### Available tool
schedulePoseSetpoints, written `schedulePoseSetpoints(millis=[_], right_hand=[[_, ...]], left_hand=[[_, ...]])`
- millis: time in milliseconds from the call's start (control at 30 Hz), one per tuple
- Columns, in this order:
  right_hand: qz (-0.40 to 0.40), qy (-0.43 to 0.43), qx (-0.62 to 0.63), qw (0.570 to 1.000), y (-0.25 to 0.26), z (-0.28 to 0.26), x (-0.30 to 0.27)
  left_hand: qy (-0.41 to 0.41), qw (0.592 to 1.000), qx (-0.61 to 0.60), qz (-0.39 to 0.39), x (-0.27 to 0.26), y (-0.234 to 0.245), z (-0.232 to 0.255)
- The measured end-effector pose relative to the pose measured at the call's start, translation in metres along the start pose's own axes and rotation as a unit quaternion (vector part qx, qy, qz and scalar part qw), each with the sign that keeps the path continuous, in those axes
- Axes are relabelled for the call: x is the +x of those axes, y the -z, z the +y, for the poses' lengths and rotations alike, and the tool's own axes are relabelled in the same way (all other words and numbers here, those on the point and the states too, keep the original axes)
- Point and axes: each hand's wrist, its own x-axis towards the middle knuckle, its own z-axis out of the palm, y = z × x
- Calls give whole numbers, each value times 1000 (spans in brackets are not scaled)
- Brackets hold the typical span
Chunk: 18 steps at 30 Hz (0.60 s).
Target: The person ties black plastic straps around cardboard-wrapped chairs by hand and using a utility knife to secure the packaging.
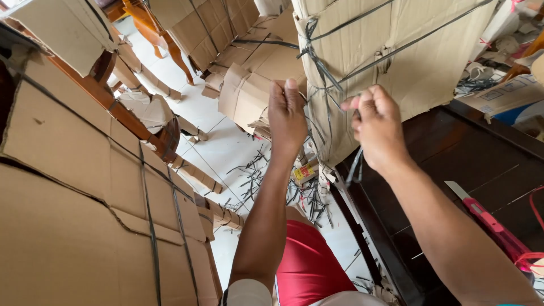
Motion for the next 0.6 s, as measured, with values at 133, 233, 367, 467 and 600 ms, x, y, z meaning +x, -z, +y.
schedulePoseSetpoints(millis=[133,233,367,467,600], right_hand=[[-37,33,-63,997,-6,9,7],[-58,59,-45,996,-6,25,13],[-79,73,-37,994,-9,33,8],[-80,93,-57,991,-11,21,0],[-59,103,-82,990,-6,25,-7]], left_hand=[[21,995,89,-31,-20,14,30],[-4,997,61,-55,-21,25,25],[-23,993,82,-77,-26,39,24],[-56,987,136,-71,-26,43,37],[-172,972,156,-44,-23,39,29]])
